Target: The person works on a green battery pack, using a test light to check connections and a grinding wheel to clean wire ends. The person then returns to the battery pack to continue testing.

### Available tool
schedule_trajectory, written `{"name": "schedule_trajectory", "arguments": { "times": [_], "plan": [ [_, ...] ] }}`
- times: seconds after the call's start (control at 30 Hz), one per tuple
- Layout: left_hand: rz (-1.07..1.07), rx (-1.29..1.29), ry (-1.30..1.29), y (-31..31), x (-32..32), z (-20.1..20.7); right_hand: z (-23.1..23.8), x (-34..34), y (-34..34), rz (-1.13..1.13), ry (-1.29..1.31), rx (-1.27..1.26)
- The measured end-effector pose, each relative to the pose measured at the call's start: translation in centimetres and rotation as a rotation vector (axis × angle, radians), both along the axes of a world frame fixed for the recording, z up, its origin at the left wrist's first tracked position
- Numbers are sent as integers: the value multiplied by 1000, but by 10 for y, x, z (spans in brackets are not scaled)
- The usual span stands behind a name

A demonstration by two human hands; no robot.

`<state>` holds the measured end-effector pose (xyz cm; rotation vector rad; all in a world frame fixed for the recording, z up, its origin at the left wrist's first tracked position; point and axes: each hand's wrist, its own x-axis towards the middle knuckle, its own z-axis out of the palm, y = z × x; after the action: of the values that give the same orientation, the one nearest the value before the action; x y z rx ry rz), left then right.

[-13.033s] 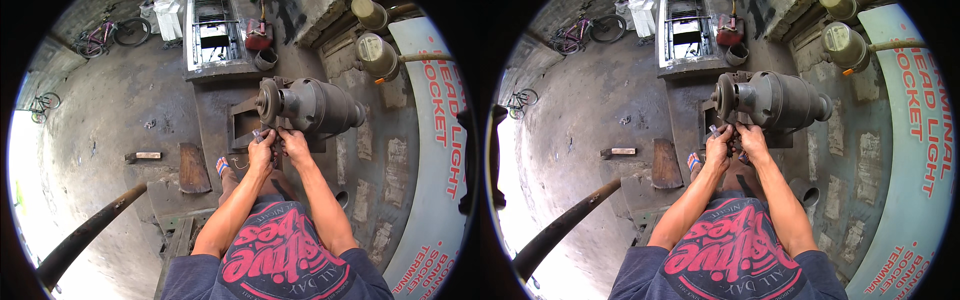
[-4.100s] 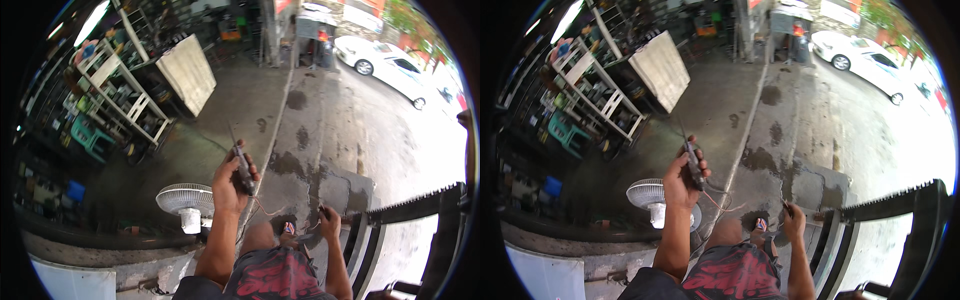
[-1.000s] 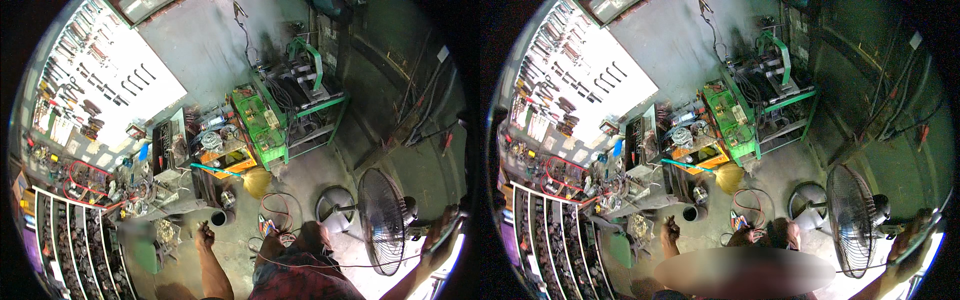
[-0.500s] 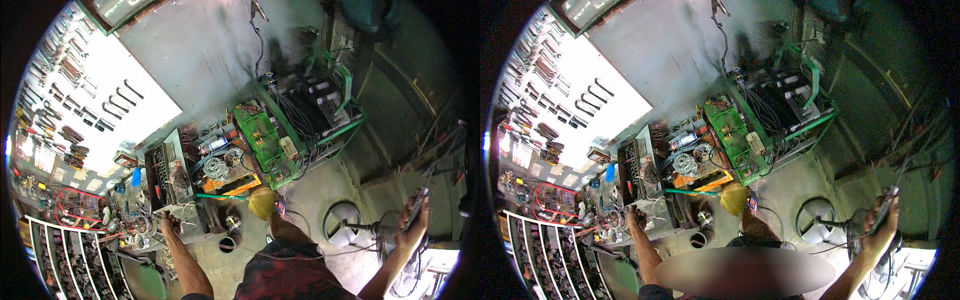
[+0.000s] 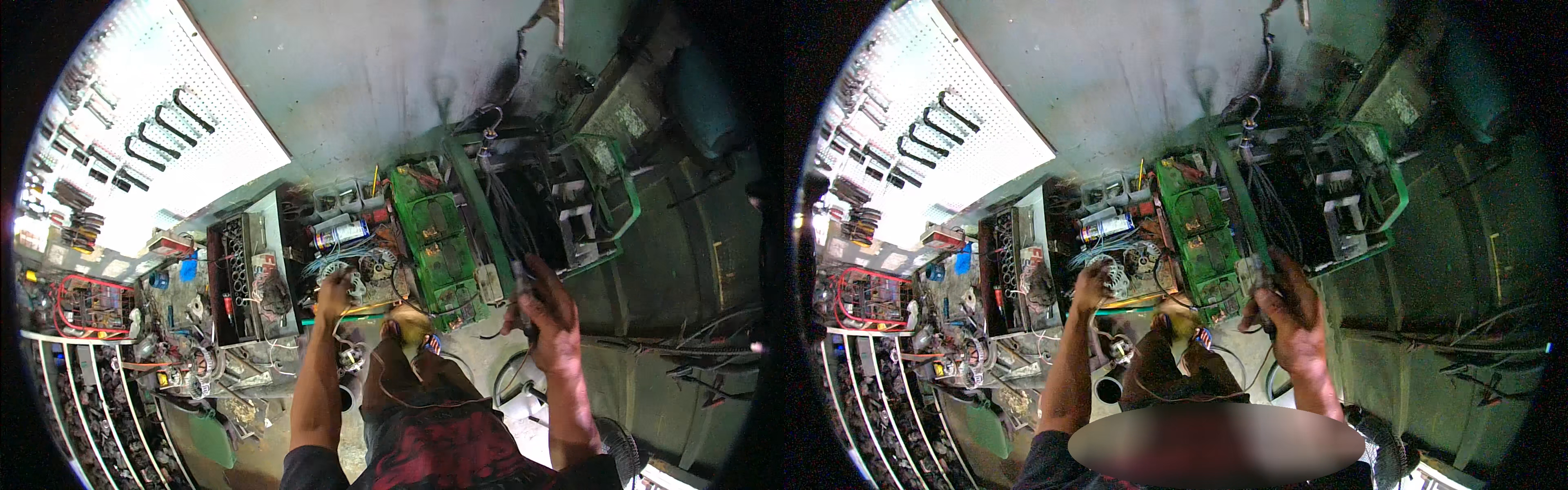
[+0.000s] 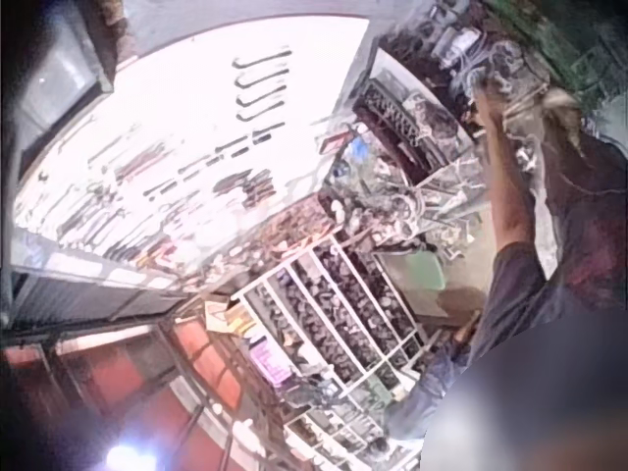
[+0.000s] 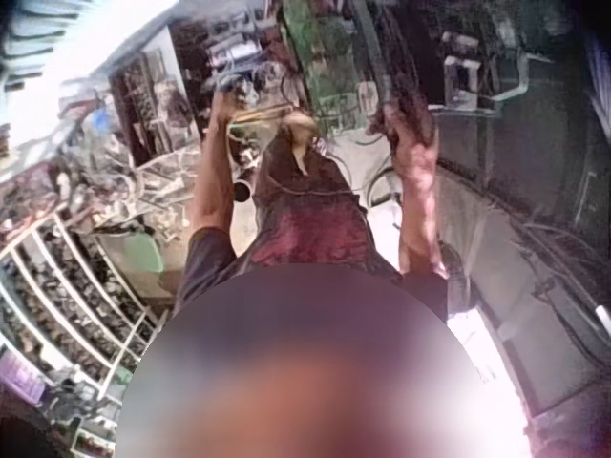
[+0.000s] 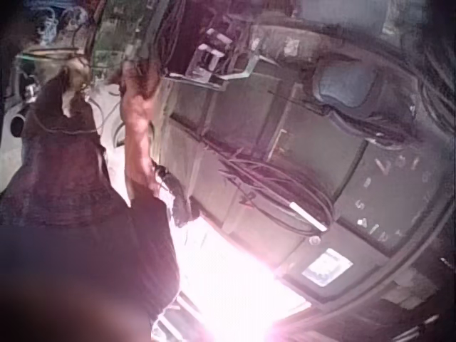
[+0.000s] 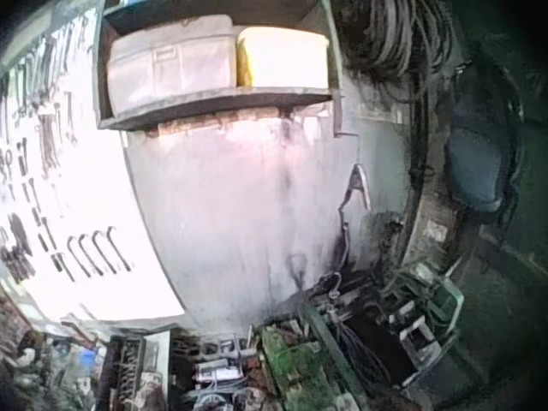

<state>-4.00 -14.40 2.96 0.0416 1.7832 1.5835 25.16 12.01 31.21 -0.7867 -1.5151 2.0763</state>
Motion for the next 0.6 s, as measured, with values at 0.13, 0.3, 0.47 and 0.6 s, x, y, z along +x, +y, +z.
{"name": "schedule_trajectory", "arguments": {
  "times": [0.13,0.3,0.47,0.6],
  "plan": [
    [-154,-67,122,72,-41,-86,-30,-53,-28,-147,-49,-138],
    [-738,-347,967,151,-63,-175,-51,-111,-41,-161,-169,-235],
    [-729,-421,358,192,-60,-166,-60,-163,-21,-108,-112,-299],
    [-567,-313,280,210,-71,-152,-81,-196,1,-55,-9,-296]
  ]
}}
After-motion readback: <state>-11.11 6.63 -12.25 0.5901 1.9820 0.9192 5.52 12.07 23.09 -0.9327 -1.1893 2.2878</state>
